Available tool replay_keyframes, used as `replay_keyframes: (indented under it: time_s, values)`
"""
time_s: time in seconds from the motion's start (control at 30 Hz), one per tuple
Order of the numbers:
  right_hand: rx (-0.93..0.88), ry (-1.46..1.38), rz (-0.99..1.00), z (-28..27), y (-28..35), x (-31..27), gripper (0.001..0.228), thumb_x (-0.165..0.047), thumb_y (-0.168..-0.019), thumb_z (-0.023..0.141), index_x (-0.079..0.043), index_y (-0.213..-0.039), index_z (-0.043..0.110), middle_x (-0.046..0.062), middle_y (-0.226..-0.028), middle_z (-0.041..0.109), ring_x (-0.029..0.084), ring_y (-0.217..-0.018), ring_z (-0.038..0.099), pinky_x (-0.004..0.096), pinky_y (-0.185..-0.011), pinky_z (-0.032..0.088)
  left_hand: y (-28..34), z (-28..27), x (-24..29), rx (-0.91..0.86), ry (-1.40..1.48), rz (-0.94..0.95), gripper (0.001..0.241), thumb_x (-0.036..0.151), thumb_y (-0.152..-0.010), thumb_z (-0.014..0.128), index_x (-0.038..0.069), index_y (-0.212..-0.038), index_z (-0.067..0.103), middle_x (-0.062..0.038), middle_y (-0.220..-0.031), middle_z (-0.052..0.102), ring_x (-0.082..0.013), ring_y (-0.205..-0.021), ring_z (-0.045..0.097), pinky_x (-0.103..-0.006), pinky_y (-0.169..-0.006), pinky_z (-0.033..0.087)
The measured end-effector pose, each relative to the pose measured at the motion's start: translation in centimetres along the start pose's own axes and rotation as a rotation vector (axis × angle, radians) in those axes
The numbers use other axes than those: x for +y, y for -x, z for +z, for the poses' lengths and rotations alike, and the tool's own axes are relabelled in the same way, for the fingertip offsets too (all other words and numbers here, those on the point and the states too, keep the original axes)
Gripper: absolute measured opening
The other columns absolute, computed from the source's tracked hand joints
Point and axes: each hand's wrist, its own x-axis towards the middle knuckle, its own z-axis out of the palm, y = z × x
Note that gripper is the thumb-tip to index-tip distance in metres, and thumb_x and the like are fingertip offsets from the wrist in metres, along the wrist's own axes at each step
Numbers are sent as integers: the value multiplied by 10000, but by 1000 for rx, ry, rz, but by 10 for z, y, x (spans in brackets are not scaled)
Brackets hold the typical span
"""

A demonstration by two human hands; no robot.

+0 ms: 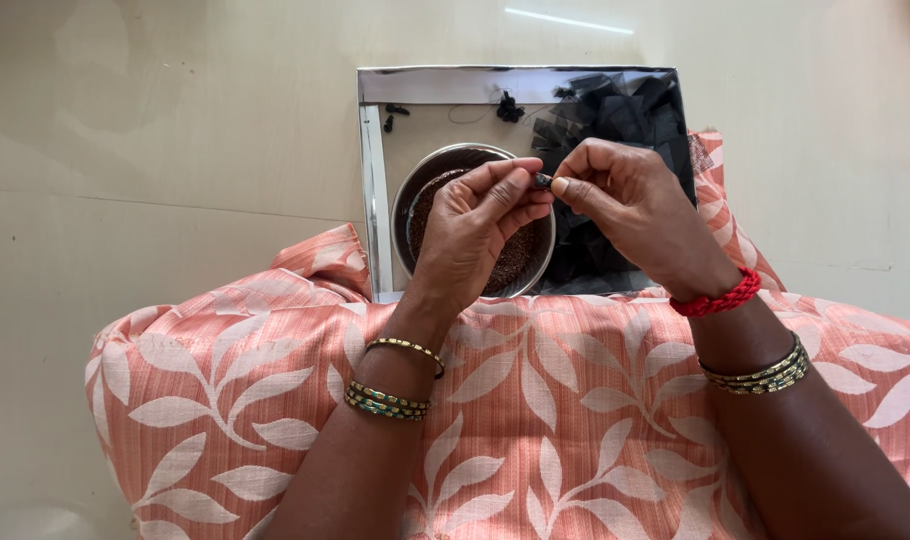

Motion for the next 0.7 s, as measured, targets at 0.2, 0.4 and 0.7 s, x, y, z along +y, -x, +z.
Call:
replay_keyframes:
  time_s: [0.2,0.4,0.7]
  values:
    - [31,97,25,5,-1,0,138,-113,-1043,631,12,-987,653,-20,-874,611,30,-804,524,203,-686,469,-2,-6,-9,-11,-124,63,246,87,-1037,675,-67,-1228,697,-112,-1057,741,-134,-916,718,-258,-879,614]
    - [57,229,1,7,-18,-2,153,-139,-1010,662,8,-969,673,9,-831,639,55,-753,567,230,-663,489,-10,-6,-3,123,-391,210,198,47,-1032,615,-14,-1195,711,-69,-1086,740,-106,-908,709,-233,-801,619]
    - [-30,776,-275,48,-132,40,111,-100,-930,685,0,-905,729,122,-872,701,249,-743,696,381,-699,579,-19,-33,77,897,-444,631,130,68,-1032,566,28,-1070,684,-22,-1024,691,-108,-841,676,-256,-673,586]
